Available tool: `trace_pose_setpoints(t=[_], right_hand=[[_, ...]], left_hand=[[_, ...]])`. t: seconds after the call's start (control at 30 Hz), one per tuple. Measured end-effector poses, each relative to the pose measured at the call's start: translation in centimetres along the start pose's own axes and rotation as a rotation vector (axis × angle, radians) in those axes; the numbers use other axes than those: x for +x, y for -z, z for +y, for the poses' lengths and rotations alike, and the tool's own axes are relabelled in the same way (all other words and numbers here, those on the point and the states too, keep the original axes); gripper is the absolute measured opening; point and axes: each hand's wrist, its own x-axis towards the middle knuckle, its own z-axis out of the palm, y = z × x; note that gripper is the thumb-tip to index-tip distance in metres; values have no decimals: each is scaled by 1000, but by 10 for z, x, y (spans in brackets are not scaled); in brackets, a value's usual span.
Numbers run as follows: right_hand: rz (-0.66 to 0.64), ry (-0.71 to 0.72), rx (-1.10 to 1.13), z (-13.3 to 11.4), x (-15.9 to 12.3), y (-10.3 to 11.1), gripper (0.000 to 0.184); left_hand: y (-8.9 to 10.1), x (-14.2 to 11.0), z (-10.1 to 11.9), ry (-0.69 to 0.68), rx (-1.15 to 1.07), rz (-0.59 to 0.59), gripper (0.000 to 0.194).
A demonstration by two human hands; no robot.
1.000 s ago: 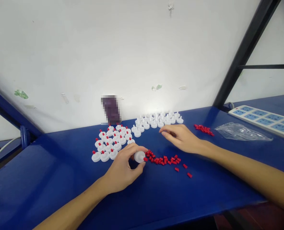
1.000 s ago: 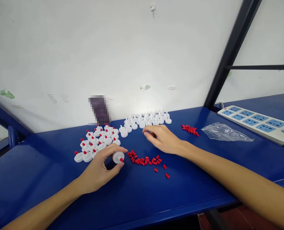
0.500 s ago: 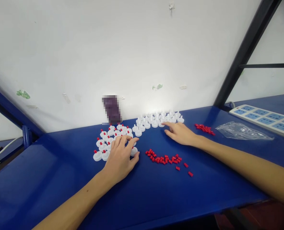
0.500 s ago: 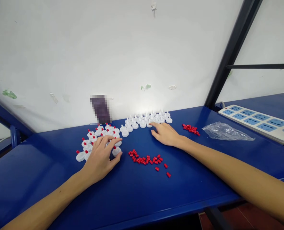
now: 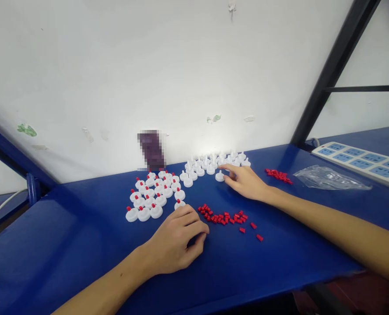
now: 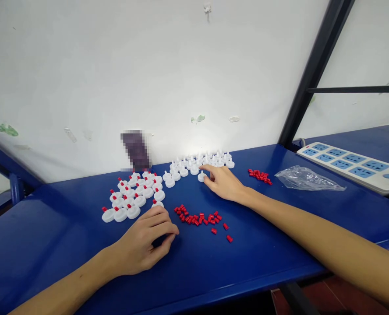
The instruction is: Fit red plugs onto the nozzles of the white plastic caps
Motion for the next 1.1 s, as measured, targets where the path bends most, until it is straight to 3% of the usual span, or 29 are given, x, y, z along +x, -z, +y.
trace_pose_setpoints(t=[0.5, 0.7, 0.77, 0.83, 0.93, 1.1], right_hand=[[6, 9, -32, 4, 3, 1, 24], [122, 74, 149, -28, -12, 9, 24], [95, 122, 268, -46, -24, 10, 22], [30, 174, 405, -64, -38, 10, 21], [-69, 287, 541, -83, -54, 9, 19], [-81, 317, 431, -84, -53, 7, 20]], left_hand=[[-1, 0, 0, 19, 12, -49, 18], [-2, -2, -2, 129, 26, 58, 14], [-1, -3, -2, 241, 15, 90, 9], [0, -3, -1, 336, -17, 99, 17], [2, -2, 1, 358, -77, 31, 34], [3, 0, 3, 324, -81, -99, 6]])
